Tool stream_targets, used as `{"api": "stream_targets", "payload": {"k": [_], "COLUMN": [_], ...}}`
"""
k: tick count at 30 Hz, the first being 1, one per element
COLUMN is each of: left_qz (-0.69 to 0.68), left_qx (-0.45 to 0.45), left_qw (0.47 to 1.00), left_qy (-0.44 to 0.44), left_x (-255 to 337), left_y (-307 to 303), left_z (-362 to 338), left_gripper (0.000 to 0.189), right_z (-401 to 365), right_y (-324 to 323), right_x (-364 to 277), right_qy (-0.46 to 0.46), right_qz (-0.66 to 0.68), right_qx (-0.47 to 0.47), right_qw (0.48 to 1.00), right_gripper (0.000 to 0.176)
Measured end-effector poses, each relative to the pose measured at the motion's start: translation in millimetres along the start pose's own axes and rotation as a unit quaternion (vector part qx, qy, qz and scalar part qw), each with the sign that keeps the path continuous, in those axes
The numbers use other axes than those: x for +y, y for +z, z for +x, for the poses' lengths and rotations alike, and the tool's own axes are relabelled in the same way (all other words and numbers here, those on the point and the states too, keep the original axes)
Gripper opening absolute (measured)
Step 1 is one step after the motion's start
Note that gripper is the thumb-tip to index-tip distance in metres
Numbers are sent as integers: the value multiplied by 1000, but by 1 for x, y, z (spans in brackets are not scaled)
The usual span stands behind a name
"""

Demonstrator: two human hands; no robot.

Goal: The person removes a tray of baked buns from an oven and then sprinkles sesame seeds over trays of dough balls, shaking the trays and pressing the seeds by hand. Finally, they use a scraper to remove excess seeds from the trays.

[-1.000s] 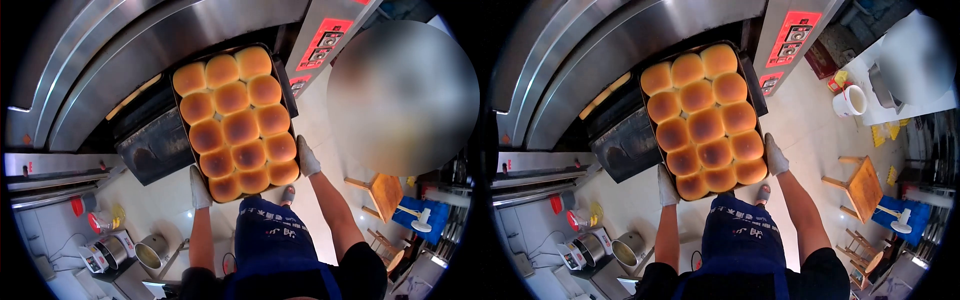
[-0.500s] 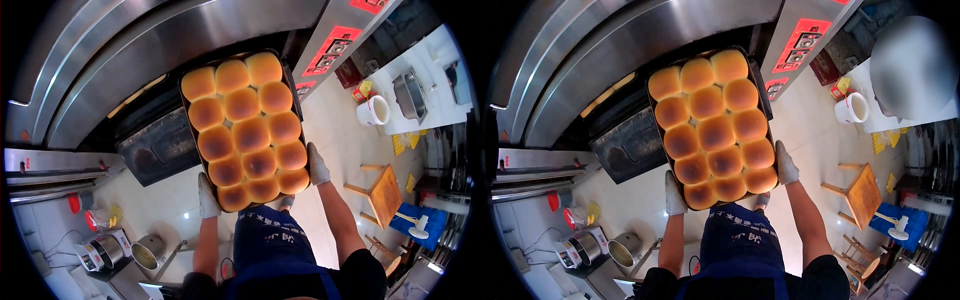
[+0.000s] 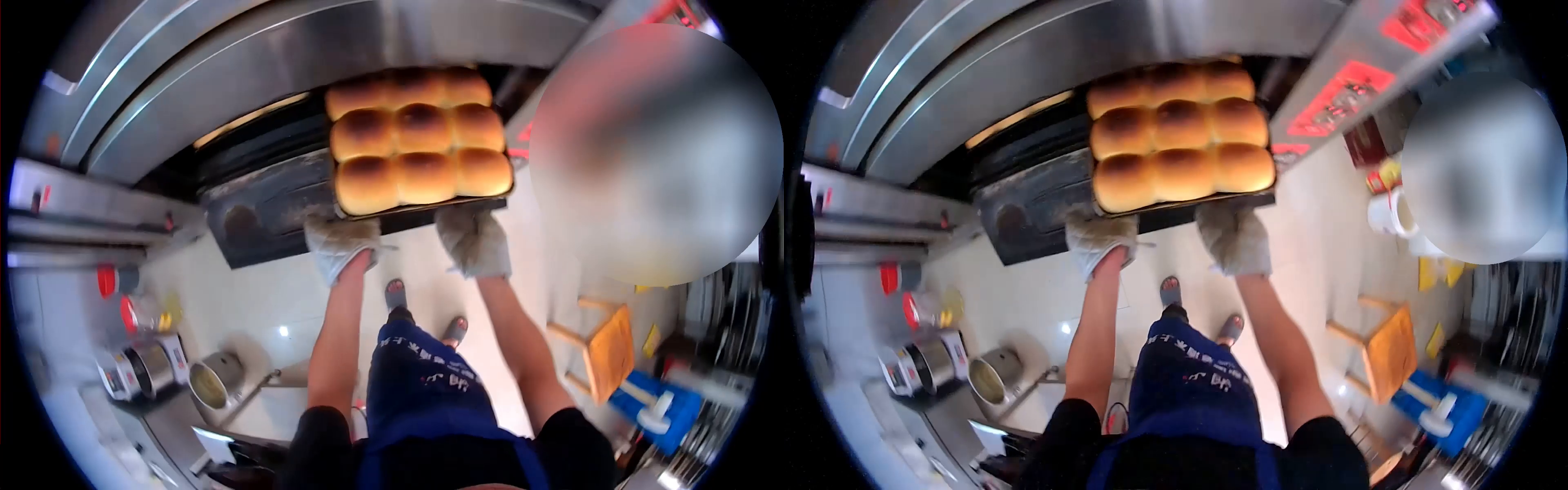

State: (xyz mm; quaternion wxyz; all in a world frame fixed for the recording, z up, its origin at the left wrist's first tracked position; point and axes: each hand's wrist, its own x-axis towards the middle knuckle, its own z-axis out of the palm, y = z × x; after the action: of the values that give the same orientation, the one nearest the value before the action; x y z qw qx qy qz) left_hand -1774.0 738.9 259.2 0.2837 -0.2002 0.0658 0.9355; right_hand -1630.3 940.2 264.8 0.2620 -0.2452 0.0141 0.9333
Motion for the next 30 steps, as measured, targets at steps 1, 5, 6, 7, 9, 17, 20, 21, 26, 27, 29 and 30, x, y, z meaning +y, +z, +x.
{"api": "stream_targets", "payload": {"k": [1,5,6,7,9,17,20,21,26,27,29,30], "left_qz": [302,82,108,132,174,-198,-187,-202,-200,-147,-140,-135], "left_qx": [-68,-252,-211,-167,-78,293,327,305,58,47,31,19], "left_qw": [947,964,970,973,971,935,922,927,969,975,973,969], "left_qy": [88,28,61,91,145,22,86,85,132,161,180,205], "left_x": [-3,17,13,7,1,23,37,44,69,72,69,68], "left_y": [-16,-85,-73,-47,-8,-176,-198,-219,-220,-210,-252,-267], "left_z": [18,66,52,31,-5,-76,-49,-27,60,69,107,118], "left_gripper": [47,37,35,33,30,41,52,59,64,61,58,55], "right_z": [-9,44,58,70,97,146,97,73,-20,-40,-70,-80], "right_y": [8,24,30,38,63,109,80,64,-38,-43,-57,-67], "right_x": [19,53,58,63,72,96,101,104,95,90,81,76], "right_qy": [52,111,129,112,79,82,102,118,184,225,291,314], "right_qz": [-20,-37,-50,-47,-75,-124,-263,-304,-479,-485,-466,-447], "right_qx": [9,-13,-14,-13,-27,18,-56,-101,-109,-69,-13,5], "right_qw": [998,993,990,993,994,989,958,940,851,842,835,838], "right_gripper": [45,43,43,40,38,49,46,44,50,50,48,46]}}
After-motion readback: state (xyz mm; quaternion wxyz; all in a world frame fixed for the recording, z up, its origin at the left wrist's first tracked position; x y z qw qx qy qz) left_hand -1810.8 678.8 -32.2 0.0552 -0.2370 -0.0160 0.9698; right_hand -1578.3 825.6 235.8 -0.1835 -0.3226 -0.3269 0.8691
